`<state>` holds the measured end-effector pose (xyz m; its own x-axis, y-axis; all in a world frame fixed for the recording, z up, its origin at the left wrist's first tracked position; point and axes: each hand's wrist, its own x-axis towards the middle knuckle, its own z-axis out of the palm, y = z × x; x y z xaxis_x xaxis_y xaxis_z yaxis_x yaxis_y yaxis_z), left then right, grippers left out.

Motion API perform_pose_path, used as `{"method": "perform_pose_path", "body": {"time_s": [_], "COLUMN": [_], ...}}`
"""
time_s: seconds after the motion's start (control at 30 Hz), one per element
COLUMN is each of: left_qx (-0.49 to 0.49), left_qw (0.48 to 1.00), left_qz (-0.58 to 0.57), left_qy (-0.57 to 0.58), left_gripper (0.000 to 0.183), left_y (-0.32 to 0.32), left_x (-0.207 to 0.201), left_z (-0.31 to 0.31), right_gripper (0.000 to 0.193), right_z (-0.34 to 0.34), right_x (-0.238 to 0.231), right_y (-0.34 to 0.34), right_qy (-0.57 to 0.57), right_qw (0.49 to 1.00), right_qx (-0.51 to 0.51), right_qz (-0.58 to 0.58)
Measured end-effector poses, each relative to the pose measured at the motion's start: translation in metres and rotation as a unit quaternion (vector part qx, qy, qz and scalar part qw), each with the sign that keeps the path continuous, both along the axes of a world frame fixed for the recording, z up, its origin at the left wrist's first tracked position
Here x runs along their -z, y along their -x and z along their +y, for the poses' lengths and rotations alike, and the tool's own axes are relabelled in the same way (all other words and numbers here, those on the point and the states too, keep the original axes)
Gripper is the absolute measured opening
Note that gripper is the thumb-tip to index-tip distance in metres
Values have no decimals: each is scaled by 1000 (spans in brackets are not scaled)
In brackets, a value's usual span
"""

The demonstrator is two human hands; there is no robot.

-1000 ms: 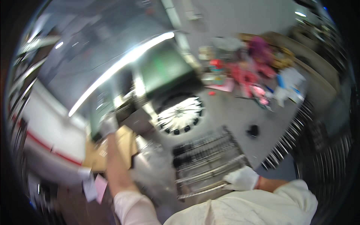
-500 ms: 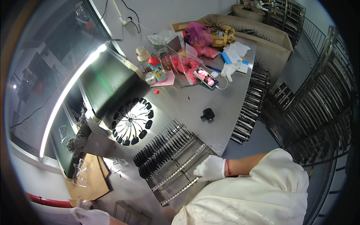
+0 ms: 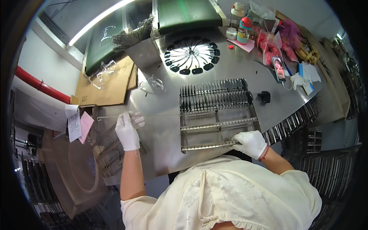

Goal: The person assembles light fixture components by inserting black plastic parts into metal racks and handling clear plastic rings. They repeatedly pick up parts, align them, and place them into the racks on a stainless steel workbench.

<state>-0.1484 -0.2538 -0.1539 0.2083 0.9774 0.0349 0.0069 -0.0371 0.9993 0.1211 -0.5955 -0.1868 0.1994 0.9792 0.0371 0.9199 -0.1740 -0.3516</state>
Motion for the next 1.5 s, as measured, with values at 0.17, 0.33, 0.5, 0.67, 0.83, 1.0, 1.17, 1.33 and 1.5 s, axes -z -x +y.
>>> {"method": "perform_pose_path", "body": {"time_s": [0.17,0.33,0.5,0.67,0.83,1.0,1.17,1.33,1.5], "left_qx": [13,61,113,115,106,104,201,261,314], "left_qw": [1000,997,986,969,927,887,868,869,879], "left_qz": [-2,10,45,1,-86,-170,-189,-100,48], "left_qy": [25,56,112,217,349,417,412,408,355], "left_gripper": [27,29,32,31,28,42,42,36,42], "left_y": [0,-19,-36,-22,5,2,-8,-72,-78], "left_x": [-7,1,13,81,142,146,154,79,154], "left_z": [21,53,83,116,95,74,80,13,26], "right_gripper": [26,26,28,33,31,55,48,44,48], "right_z": [-9,-13,-19,-16,-11,-1,5,6,22], "right_x": [1,-4,-8,-20,-31,-41,-39,-38,-46], "right_y": [-10,-14,-20,-19,-23,-28,-33,-29,-20], "right_qy": [-12,-46,-31,-40,-36,-70,-33,-39,45], "right_qw": [1000,999,999,999,998,996,998,998,998], "right_qx": [-16,-10,-9,-10,-16,-33,-20,-25,-16], "right_qz": [-14,-15,-24,-23,-50,-50,-48,-39,-47]}}
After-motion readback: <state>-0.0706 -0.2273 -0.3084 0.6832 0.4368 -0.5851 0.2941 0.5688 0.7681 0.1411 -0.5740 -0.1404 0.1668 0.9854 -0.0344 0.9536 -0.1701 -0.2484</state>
